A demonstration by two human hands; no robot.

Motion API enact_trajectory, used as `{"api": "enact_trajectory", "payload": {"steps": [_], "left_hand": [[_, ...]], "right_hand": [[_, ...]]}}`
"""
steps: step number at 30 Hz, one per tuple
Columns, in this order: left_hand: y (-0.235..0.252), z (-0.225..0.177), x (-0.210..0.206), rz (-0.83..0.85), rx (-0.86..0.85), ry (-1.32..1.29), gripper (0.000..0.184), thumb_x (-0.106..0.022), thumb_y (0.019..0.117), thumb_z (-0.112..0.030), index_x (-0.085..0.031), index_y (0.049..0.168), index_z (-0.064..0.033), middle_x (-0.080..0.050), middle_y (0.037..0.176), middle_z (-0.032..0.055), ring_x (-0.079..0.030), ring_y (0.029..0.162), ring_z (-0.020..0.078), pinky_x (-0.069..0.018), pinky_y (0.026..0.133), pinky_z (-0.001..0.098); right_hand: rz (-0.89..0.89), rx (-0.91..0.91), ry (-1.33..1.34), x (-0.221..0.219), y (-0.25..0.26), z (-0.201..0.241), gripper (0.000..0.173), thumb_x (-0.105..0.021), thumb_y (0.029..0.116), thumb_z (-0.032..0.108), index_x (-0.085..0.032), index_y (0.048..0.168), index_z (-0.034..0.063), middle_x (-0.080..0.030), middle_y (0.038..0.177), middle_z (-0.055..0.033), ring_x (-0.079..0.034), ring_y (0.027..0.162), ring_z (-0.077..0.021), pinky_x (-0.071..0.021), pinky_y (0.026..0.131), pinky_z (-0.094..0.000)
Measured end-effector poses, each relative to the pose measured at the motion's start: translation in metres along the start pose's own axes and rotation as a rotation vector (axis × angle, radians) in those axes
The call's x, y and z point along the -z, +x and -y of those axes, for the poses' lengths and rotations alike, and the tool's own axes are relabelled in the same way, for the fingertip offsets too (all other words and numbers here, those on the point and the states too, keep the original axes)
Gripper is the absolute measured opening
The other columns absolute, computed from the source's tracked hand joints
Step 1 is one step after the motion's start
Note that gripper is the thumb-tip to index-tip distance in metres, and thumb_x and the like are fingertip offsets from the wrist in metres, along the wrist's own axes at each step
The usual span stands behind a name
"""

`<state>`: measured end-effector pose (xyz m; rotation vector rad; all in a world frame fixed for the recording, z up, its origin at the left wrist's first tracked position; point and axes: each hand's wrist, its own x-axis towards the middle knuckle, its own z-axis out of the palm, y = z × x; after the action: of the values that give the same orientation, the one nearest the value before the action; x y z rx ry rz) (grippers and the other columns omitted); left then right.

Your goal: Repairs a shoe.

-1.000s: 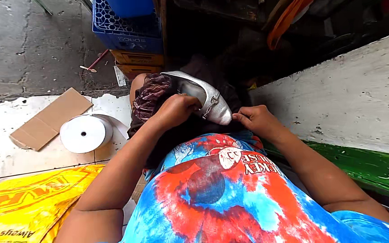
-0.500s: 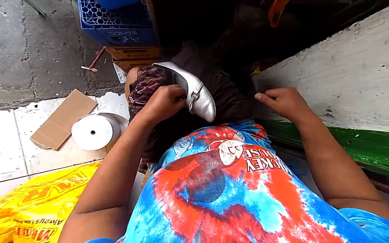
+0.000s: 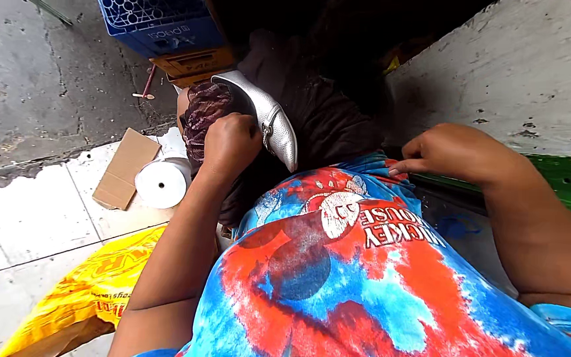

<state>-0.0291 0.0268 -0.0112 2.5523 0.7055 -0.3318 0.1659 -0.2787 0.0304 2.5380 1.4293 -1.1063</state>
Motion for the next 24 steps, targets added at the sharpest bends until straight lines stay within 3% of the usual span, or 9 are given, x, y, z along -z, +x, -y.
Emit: {"api": "enact_trajectory", "payload": {"steps": [4, 8, 10, 12, 15, 18, 20, 24], "left_hand": [[-0.003, 0.0, -0.001, -0.022, -0.007, 0.011, 0.026, -0.059, 0.097, -0.014, -0.065, 0.079, 0.0043, -0.066, 0.086, 0.0238, -0.067, 0.087, 0.0439, -0.0475, 0.072, 0.0644], [-0.003, 0.001, 0.0, -0.026, -0.001, 0.03, 0.027, -0.058, 0.0974, -0.014, -0.066, 0.08, 0.0046, -0.068, 0.089, 0.0241, -0.068, 0.09, 0.0446, -0.0484, 0.074, 0.0651], [-0.006, 0.003, 0.002, -0.032, 0.007, 0.031, 0.027, -0.057, 0.0978, -0.014, -0.066, 0.081, 0.0054, -0.068, 0.09, 0.0252, -0.068, 0.092, 0.0452, -0.048, 0.075, 0.0657], [-0.01, 0.005, 0.006, -0.034, 0.025, 0.025, 0.029, -0.056, 0.0984, -0.014, -0.066, 0.081, 0.0063, -0.067, 0.089, 0.0262, -0.067, 0.092, 0.0459, -0.0474, 0.075, 0.0662], [-0.015, 0.008, 0.003, -0.046, 0.027, 0.029, 0.03, -0.056, 0.0972, -0.014, -0.061, 0.075, 0.0056, -0.065, 0.085, 0.0254, -0.066, 0.088, 0.0457, -0.0467, 0.071, 0.0648], [-0.015, 0.008, 0.001, -0.051, 0.015, 0.015, 0.03, -0.056, 0.098, -0.015, -0.062, 0.076, 0.005, -0.066, 0.087, 0.0252, -0.067, 0.089, 0.045, -0.0474, 0.073, 0.0645], [-0.018, 0.011, -0.001, -0.092, -0.021, 0.003, 0.031, -0.056, 0.0983, -0.015, -0.062, 0.075, 0.0046, -0.065, 0.084, 0.0243, -0.067, 0.086, 0.0441, -0.048, 0.072, 0.0632], [-0.032, 0.032, 0.006, -0.163, 0.061, -0.031, 0.034, -0.054, 0.0998, -0.017, -0.06, 0.076, 0.007, -0.065, 0.088, 0.0277, -0.066, 0.09, 0.0477, -0.0462, 0.076, 0.0686]], "right_hand": [[-0.371, 0.375, 0.226, 0.0, 0.018, 0.043, 0.043, -0.068, 0.0921, 0.049, -0.075, 0.089, 0.0072, -0.064, 0.077, -0.0072, -0.063, 0.068, -0.0229, -0.0522, 0.059, -0.0453], [-0.325, 0.489, 0.204, -0.013, 0.064, 0.094, 0.031, -0.07, 0.0957, 0.035, -0.076, 0.098, 0.0044, -0.066, 0.091, -0.013, -0.068, 0.082, -0.0294, -0.0561, 0.068, -0.0487], [-0.292, 0.582, 0.228, -0.015, 0.076, 0.101, 0.019, -0.068, 0.0963, 0.02, -0.076, 0.094, 0.0038, -0.066, 0.091, -0.0125, -0.067, 0.084, -0.028, -0.0558, 0.071, -0.0465], [-0.231, 0.732, 0.364, -0.004, 0.072, 0.09, 0.018, -0.064, 0.0968, 0.019, -0.074, 0.088, 0.0065, -0.067, 0.086, -0.0057, -0.065, 0.079, -0.0167, -0.0545, 0.069, -0.0355], [-0.085, 0.916, 0.652, 0.024, 0.037, 0.059, 0.025, -0.059, 0.0991, 0.025, -0.068, 0.082, 0.009, -0.06, 0.071, 0.0069, -0.054, 0.063, 0.0026, -0.0445, 0.054, -0.0154], [-0.153, 0.893, 0.422, 0.052, -0.023, 0.028, 0.034, -0.054, 0.1031, 0.038, -0.073, 0.093, 0.0132, -0.063, 0.072, 0.0124, -0.056, 0.062, 0.0063, -0.049, 0.054, -0.0137], [-0.215, 0.831, 0.233, 0.054, -0.05, 0.025, 0.038, -0.047, 0.106, 0.038, -0.076, 0.101, 0.0142, -0.062, 0.071, 0.0133, -0.054, 0.062, 0.0075, -0.0462, 0.053, -0.013], [-0.307, 0.59, 0.038, 0.045, -0.037, 0.046, 0.037, -0.046, 0.1018, 0.031, -0.075, 0.084, 0.0173, -0.059, 0.059, 0.0097, -0.055, 0.051, -0.0011, -0.0446, 0.043, -0.0241]]}}
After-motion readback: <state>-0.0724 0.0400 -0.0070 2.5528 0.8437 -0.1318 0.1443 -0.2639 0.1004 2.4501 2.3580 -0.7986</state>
